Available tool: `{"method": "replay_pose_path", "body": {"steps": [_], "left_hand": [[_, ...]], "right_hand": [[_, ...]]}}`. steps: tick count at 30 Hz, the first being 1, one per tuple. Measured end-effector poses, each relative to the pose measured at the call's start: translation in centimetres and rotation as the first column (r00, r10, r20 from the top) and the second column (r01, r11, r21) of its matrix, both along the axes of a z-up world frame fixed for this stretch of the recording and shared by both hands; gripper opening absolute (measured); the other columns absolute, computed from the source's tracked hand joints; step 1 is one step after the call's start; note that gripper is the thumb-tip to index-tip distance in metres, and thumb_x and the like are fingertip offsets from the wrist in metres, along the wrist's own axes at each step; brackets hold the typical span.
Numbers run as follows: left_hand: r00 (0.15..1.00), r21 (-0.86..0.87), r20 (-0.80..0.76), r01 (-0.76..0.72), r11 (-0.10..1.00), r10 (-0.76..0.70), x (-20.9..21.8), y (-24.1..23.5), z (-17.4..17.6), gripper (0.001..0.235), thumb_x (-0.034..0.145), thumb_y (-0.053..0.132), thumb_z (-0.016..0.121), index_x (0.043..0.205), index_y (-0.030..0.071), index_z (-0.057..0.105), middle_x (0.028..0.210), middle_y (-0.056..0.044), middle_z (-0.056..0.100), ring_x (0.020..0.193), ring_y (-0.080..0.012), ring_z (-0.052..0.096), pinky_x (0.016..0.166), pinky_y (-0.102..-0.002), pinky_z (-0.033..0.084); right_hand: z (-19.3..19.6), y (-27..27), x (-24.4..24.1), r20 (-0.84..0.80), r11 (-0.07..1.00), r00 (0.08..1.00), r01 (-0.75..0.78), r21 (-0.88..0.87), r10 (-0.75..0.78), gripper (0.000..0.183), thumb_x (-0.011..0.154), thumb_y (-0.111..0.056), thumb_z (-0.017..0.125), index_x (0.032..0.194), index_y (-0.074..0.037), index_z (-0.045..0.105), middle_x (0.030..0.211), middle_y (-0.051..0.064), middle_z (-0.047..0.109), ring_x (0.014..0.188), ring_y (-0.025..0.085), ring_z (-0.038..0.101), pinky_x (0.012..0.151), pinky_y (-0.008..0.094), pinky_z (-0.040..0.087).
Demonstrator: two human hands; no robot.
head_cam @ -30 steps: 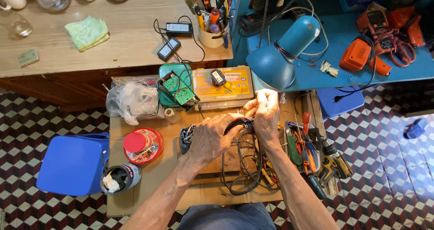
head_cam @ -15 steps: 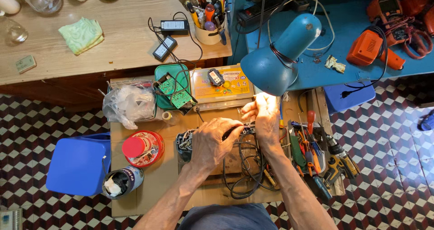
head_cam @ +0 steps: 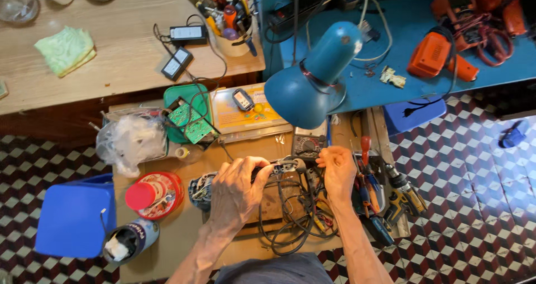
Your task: The person repairs a corded power drill by stripping and twisting wires, connecting them to the tool's internal terminals, and securing the connections with a cordless drill. The person also uses a multimeter to test the electrical continuity of the drill.
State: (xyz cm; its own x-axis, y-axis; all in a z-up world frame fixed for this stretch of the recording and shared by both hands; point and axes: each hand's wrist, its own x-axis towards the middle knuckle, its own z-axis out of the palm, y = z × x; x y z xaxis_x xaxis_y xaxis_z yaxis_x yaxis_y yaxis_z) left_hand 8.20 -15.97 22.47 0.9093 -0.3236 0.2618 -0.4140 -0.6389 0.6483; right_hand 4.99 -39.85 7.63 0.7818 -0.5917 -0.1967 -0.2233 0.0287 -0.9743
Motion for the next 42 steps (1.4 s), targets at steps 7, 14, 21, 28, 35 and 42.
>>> {"method": "replay_pose_path", "body": {"steps": [7,14,21,28,35,42], "left_hand": [[0.999,-0.002,-0.005,-0.047,0.999,0.047,-0.3,-0.7,0.8,0.013,0.092,0.023,0.072,0.095,0.011,0.067,0.087,-0.003,0.071,0.073,-0.0267,0.063,0.070,-0.040,0.047],[0.995,-0.004,-0.058,-0.078,0.997,0.078,-0.8,-0.3,0.3,0.012,0.094,0.022,0.071,0.097,0.011,0.068,0.089,-0.004,0.070,0.075,-0.0263,0.061,0.071,-0.039,0.047],[0.999,-0.049,-0.027,-0.039,0.998,0.038,-0.7,-0.4,0.3,0.012,0.097,0.020,0.069,0.099,0.009,0.065,0.092,-0.003,0.070,0.080,-0.0243,0.063,0.075,-0.039,0.045],[1.000,-0.059,0.006,-0.020,0.998,0.020,-0.7,-0.4,-0.2,0.011,0.099,0.018,0.069,0.100,0.009,0.064,0.094,-0.003,0.070,0.082,-0.0240,0.063,0.077,-0.039,0.044],[1.000,-0.067,0.014,-0.012,0.998,0.013,-0.9,-0.2,-0.4,0.013,0.100,0.017,0.068,0.103,0.007,0.061,0.091,-0.005,0.067,0.081,-0.0259,0.061,0.076,-0.040,0.044],[0.999,-0.070,-0.052,0.005,0.998,-0.008,-1.2,0.2,-0.4,0.012,0.101,0.014,0.064,0.106,0.005,0.058,0.090,-0.009,0.065,0.077,-0.0270,0.058,0.076,-0.041,0.043]], "right_hand": [[2.5,-8.1,7.7,-0.091,0.880,0.992,0.038,-0.474,-0.092,0.020,0.095,-0.017,0.070,0.109,-0.003,0.072,0.096,0.009,0.076,0.087,0.017,0.072,0.082,0.032,0.056],[-3.7,-14.2,12.4,-0.041,0.556,0.998,-0.056,-0.829,0.040,0.016,0.091,-0.015,0.080,0.103,-0.005,0.076,0.097,0.014,0.067,0.094,0.031,0.064,0.082,0.044,0.051],[3.2,-9.2,8.0,-0.063,0.667,0.997,-0.069,-0.742,0.034,0.027,0.104,-0.023,0.072,0.122,-0.003,0.069,0.108,0.017,0.061,0.095,0.027,0.060,0.086,0.042,0.049],[9.2,1.1,0.3,-0.019,0.777,0.778,-0.626,0.069,0.628,0.033,0.103,-0.033,0.056,0.117,-0.006,0.070,0.102,0.002,0.069,0.094,0.012,0.059,0.083,0.028,0.045],[11.0,0.5,1.3,-0.175,0.776,0.757,-0.598,0.201,0.629,0.025,0.091,-0.026,0.073,0.107,-0.007,0.073,0.085,-0.003,0.067,0.071,0.004,0.057,0.061,0.022,0.046],[12.8,0.7,2.3,-0.340,0.721,0.665,-0.691,0.059,0.665,0.022,0.091,-0.026,0.073,0.105,-0.010,0.075,0.076,-0.003,0.061,0.063,0.006,0.052,0.055,0.024,0.043]]}}
